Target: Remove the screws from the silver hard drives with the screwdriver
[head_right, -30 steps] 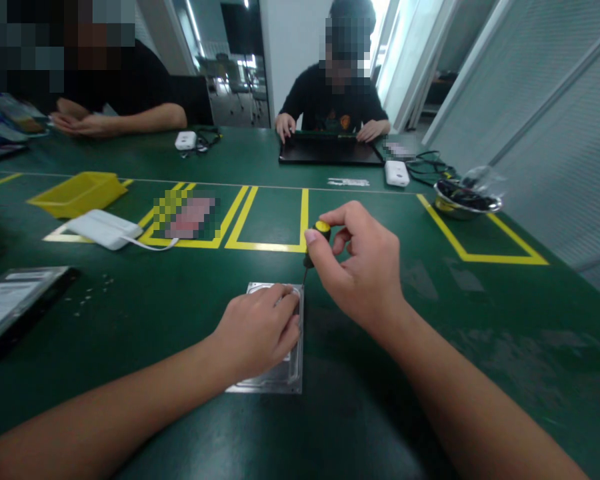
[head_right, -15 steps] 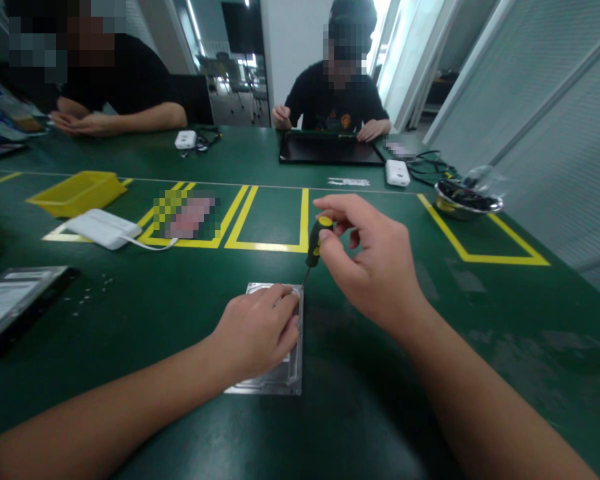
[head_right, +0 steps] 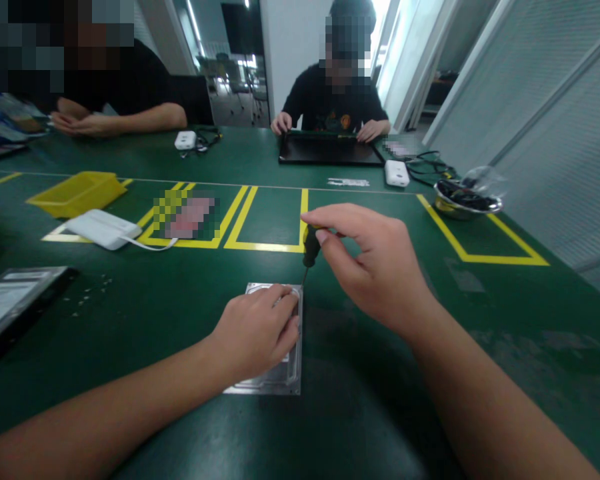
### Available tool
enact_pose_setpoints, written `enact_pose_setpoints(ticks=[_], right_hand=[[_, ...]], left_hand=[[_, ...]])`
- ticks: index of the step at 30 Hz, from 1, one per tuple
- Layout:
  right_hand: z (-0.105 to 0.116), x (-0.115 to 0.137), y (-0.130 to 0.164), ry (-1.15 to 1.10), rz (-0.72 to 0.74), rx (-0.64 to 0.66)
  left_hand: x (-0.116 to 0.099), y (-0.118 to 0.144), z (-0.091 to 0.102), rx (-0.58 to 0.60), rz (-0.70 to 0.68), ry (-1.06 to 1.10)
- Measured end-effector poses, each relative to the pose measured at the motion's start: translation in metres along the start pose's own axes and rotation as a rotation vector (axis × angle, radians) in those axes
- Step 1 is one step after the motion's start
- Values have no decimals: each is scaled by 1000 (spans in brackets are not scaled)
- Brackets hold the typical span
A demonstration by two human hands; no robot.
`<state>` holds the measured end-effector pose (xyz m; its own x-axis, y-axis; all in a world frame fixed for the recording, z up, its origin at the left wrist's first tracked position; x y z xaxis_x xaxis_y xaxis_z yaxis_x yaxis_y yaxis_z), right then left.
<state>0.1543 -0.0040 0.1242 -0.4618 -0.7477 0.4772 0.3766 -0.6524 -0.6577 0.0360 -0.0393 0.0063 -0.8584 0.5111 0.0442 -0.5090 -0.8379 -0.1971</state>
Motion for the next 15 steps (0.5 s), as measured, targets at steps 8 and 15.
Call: enact_pose_setpoints(ticks=[8,15], right_hand=[[-1,2,-2,8,34,57],[-4,-6,-1,45,-10,-65]], left_hand=[[0,0,1,-10,2,-4],[1,0,0,9,5,-7]])
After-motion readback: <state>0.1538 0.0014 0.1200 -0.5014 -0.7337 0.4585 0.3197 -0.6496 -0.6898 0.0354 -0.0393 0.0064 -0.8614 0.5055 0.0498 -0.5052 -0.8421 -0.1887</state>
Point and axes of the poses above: each hand's wrist, its own y-axis away from the middle knuckle, its own z-axis out of the back of the hand, x = y × z, the point moved 8 cm from there along -y, towards the middle knuckle, and after that the axes turned 12 degrees about -y, right-handed, at the moved point
